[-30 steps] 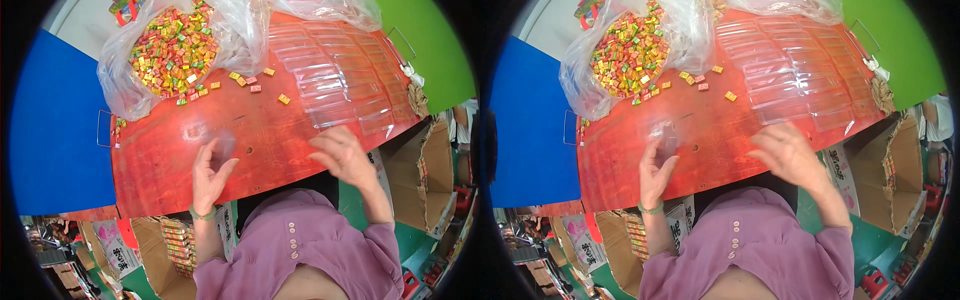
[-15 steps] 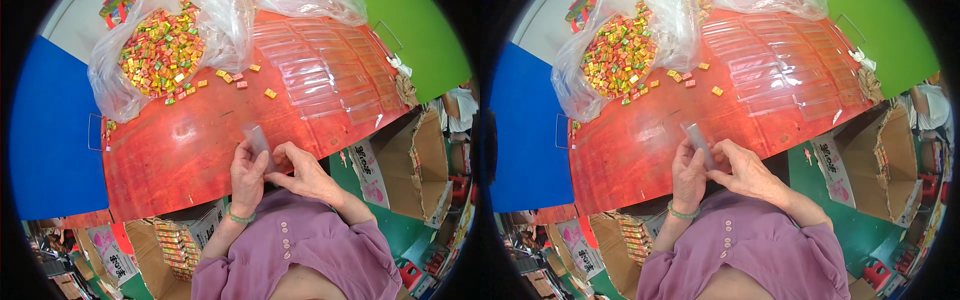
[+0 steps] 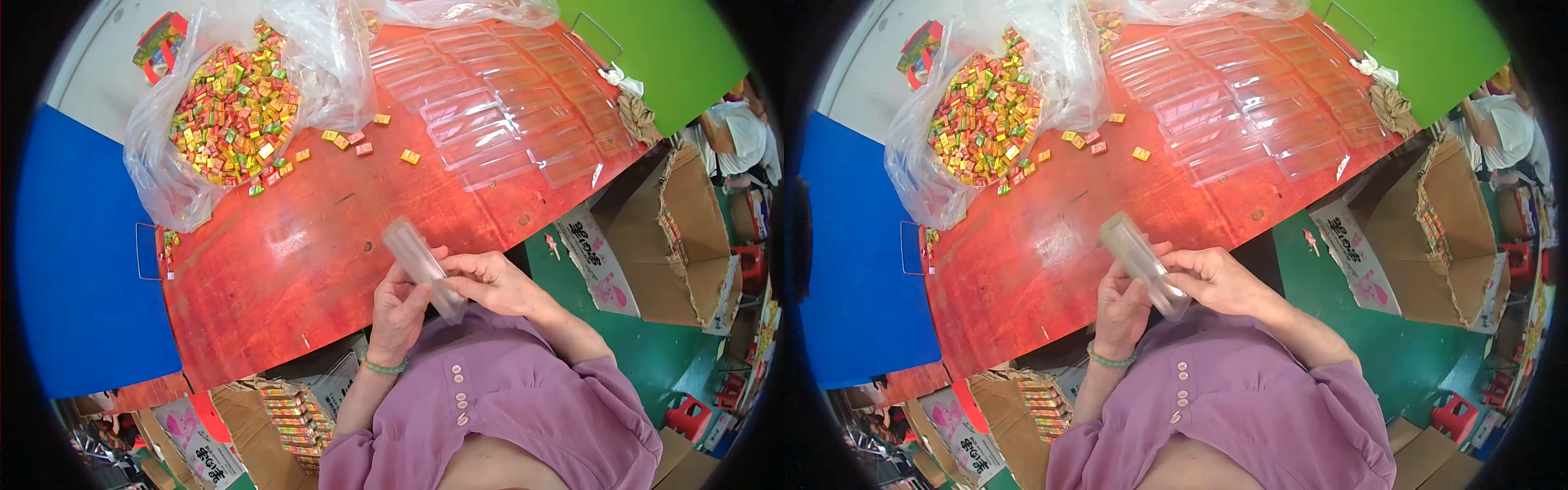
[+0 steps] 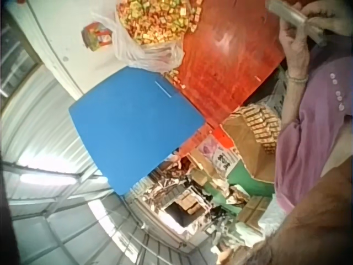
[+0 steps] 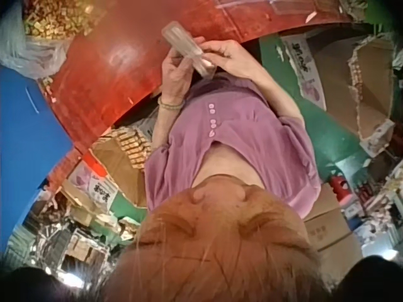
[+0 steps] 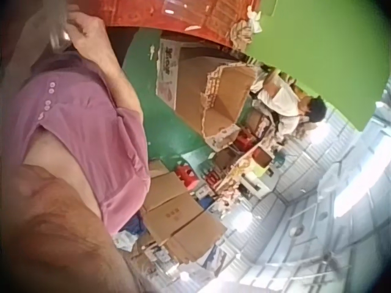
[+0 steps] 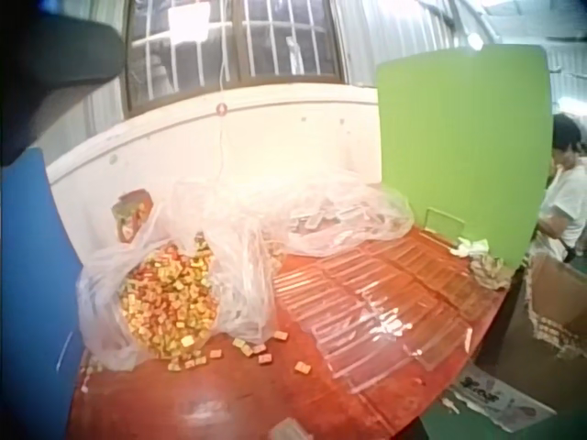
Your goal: Fold flat clear plastic sheets into small rectangular boxes and arrange them on a workbench.
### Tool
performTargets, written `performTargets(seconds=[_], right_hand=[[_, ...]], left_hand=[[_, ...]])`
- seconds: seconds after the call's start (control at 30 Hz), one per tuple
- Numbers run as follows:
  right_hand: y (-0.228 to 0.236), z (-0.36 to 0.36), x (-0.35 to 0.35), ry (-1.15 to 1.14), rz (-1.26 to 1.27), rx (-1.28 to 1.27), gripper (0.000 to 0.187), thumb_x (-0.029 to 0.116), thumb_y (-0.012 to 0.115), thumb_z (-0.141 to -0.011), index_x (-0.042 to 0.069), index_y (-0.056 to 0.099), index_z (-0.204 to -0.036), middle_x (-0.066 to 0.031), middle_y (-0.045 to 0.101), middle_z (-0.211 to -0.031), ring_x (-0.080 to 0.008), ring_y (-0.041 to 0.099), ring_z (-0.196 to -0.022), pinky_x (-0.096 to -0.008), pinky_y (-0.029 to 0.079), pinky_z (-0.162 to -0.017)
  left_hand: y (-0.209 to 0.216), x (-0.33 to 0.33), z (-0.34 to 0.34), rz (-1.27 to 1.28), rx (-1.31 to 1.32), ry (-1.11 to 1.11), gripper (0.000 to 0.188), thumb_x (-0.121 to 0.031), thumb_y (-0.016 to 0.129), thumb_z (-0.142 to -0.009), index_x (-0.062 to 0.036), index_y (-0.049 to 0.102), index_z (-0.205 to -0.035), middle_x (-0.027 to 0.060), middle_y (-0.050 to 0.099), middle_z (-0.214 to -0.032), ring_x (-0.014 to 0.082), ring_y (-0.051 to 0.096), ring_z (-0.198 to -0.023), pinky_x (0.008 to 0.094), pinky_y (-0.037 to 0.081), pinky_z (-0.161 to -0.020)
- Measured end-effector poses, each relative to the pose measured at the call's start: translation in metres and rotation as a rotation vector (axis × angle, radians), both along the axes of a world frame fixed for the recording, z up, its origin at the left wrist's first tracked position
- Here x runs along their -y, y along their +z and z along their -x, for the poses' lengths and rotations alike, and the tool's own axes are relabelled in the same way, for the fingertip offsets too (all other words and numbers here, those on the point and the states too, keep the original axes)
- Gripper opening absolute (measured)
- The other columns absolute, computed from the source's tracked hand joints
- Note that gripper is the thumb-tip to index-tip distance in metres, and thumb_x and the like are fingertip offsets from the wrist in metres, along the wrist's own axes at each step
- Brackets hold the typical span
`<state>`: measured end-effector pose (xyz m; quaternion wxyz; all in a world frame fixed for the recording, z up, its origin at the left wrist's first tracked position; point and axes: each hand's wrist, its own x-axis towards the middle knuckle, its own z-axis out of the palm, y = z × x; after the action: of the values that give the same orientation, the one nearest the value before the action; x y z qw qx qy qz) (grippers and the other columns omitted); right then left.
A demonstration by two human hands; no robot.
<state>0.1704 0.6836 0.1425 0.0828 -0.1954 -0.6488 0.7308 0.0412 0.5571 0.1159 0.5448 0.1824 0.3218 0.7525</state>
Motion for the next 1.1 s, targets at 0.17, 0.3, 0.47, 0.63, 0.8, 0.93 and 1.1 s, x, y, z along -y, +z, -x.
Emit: performTargets(seconds=[0.17,0.3,0.47,0.63,0.8,0.93,1.1], right_hand=[[0.017,-0.001,0.006,-0.201,-0.657,-0.011,0.013,0.003,0.066,-0.081,0.0,0.066,-0.094,-0.0081,0.064,-0.082,-0.0178,0.063,-0.075,-0.0292,0.049,-0.067],[0.023,-0.002,0.004,-0.032,-0.326,-0.036,0.016,0.009,0.071,-0.079,0.0,0.066,-0.092,-0.0066,0.064,-0.08,-0.0153,0.062,-0.075,-0.0286,0.049,-0.067],[0.013,-0.009,0.0,0.042,0.2,0.032,0.013,0.013,0.073,-0.08,0.003,0.068,-0.087,-0.002,0.065,-0.078,-0.0085,0.059,-0.072,-0.0251,0.048,-0.066],[0.001,-0.019,-0.011,0.063,0.265,0.08,0.012,0.012,0.071,-0.082,0.002,0.068,-0.088,-0.0013,0.065,-0.077,-0.008,0.057,-0.068,-0.0245,0.048,-0.064],[0.013,-0.033,-0.017,-0.125,-0.089,0.017,0.007,0.007,0.065,-0.086,0.001,0.066,-0.088,-0.0032,0.063,-0.079,-0.0094,0.058,-0.068,-0.0254,0.047,-0.06],[0.024,-0.043,-0.038,-0.346,-1.062,-0.048,0.006,0.0,0.063,-0.081,0.001,0.061,-0.086,-0.0101,0.06,-0.08,-0.0265,0.061,-0.071,-0.0327,0.049,-0.063],[0.002,-0.049,-0.076,-0.272,-1.596,0.037,0.025,-0.003,0.063,-0.066,0.003,0.06,-0.09,-0.0077,0.06,-0.084,-0.0247,0.059,-0.071,-0.0349,0.048,-0.064]], left_hand=[[-0.001,0.0,-0.002,0.059,-0.044,0.064,0.051,-0.005,0.062,-0.089,0.0012,0.039,-0.134,0.0152,0.052,-0.131,0.0225,0.052,-0.12,0.0364,0.042,-0.103],[0.004,0.0,-0.004,0.111,-0.07,0.071,0.049,-0.001,0.063,-0.087,0.0019,0.042,-0.132,0.0159,0.054,-0.128,0.0237,0.053,-0.119,0.0359,0.043,-0.102],[0.008,0.001,-0.006,0.104,-0.157,0.019,0.048,0.002,0.064,-0.085,0.0025,0.045,-0.129,0.016,0.056,-0.125,0.0243,0.057,-0.115,0.0353,0.047,-0.098],[0.012,-0.007,-0.009,0.102,-0.18,-0.029,0.045,0.003,0.064,-0.084,0.0036,0.047,-0.126,0.0156,0.057,-0.124,0.024,0.058,-0.113,0.0345,0.049,-0.096],[0.003,-0.013,-0.012,0.166,-0.228,0.036,0.041,0.004,0.062,-0.085,0.004,0.048,-0.124,0.0156,0.057,-0.123,0.0243,0.058,-0.113,0.0351,0.049,-0.096],[0.009,-0.021,-0.014,0.156,-0.136,0.101,0.04,0.004,0.061,-0.086,0.0034,0.048,-0.124,0.016,0.057,-0.123,0.0251,0.058,-0.114,0.0372,0.049,-0.096],[0.006,-0.021,-0.013,0.128,-0.082,0.064,0.044,0.003,0.061,-0.086,0.0019,0.045,-0.127,0.0173,0.055,-0.125,0.0278,0.057,-0.115,0.0403,0.049,-0.097]])
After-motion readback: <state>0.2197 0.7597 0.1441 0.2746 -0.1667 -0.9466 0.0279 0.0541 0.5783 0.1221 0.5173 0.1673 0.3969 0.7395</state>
